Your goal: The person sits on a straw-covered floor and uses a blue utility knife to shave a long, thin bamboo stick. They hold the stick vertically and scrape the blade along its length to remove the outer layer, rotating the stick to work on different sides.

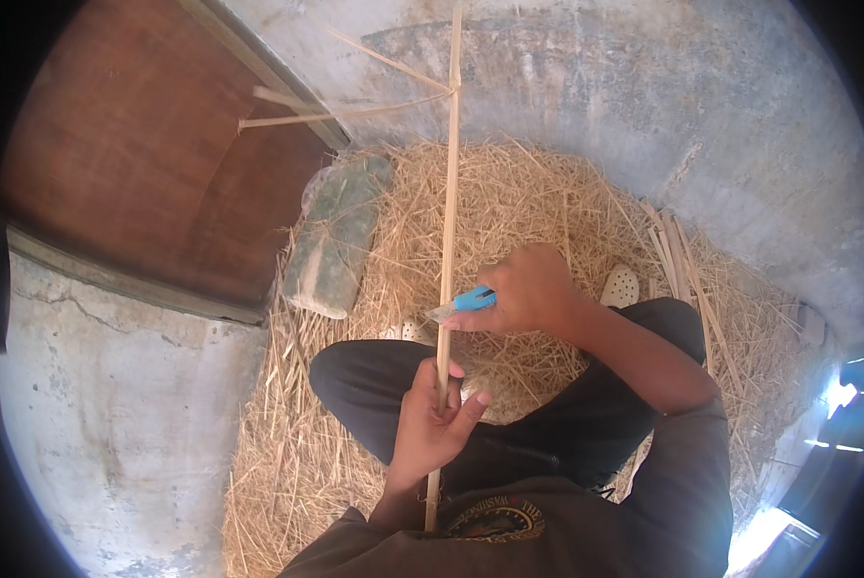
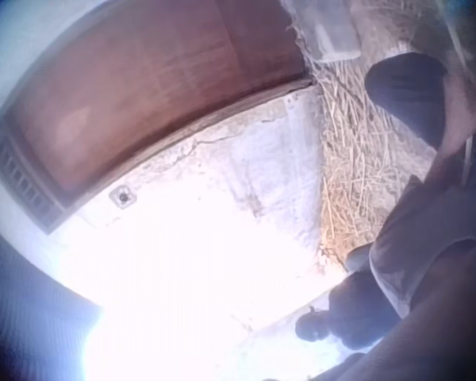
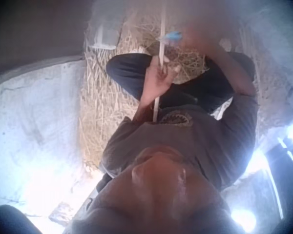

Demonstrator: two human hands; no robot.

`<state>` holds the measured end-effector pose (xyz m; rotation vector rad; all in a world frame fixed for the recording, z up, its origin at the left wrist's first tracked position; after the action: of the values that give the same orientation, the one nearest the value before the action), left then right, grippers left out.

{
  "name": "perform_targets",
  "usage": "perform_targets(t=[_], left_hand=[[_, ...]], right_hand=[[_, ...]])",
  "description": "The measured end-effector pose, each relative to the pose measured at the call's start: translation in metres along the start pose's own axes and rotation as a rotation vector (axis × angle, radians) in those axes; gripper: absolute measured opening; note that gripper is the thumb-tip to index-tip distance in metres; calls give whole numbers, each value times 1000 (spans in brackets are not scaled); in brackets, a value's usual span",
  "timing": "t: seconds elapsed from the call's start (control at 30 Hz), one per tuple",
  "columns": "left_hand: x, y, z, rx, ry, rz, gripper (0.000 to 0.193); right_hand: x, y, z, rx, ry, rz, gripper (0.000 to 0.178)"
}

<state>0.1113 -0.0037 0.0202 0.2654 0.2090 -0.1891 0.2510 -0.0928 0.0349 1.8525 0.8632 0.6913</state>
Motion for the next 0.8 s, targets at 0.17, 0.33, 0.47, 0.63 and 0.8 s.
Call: perform_targets(t=[0.17, 0.33, 0.47, 0.63, 0.8], left_hand=[[-7, 0, -10, -115, -45, 9, 31], [-8, 3, -5, -31, -22, 17, 34], [-13, 2, -6, -88, 0, 15, 37], [-14, 1, -10, -73, -71, 15, 42], [-18, 2, -8, -81, -48, 11, 41]], right_hand=[[-5, -4, -24, -69, 94, 4, 71], [3, -12, -19, -27, 138, 48, 73], [5, -1, -26, -74, 200, 119, 70], [20, 9, 10, -99, 95, 167, 72], [28, 14, 12, -153, 54, 142, 74]])
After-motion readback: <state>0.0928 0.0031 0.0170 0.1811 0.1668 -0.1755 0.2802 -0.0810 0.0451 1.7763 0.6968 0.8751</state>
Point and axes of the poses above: each hand's wrist, its own x-axis towards the middle knuckle, its own y-axis out of the back of the hand, z = x × y, the point moved 9 cm from there along x, towards the middle knuckle, and after that the axes turned 15 degrees about -z, right-handed, at the moved point
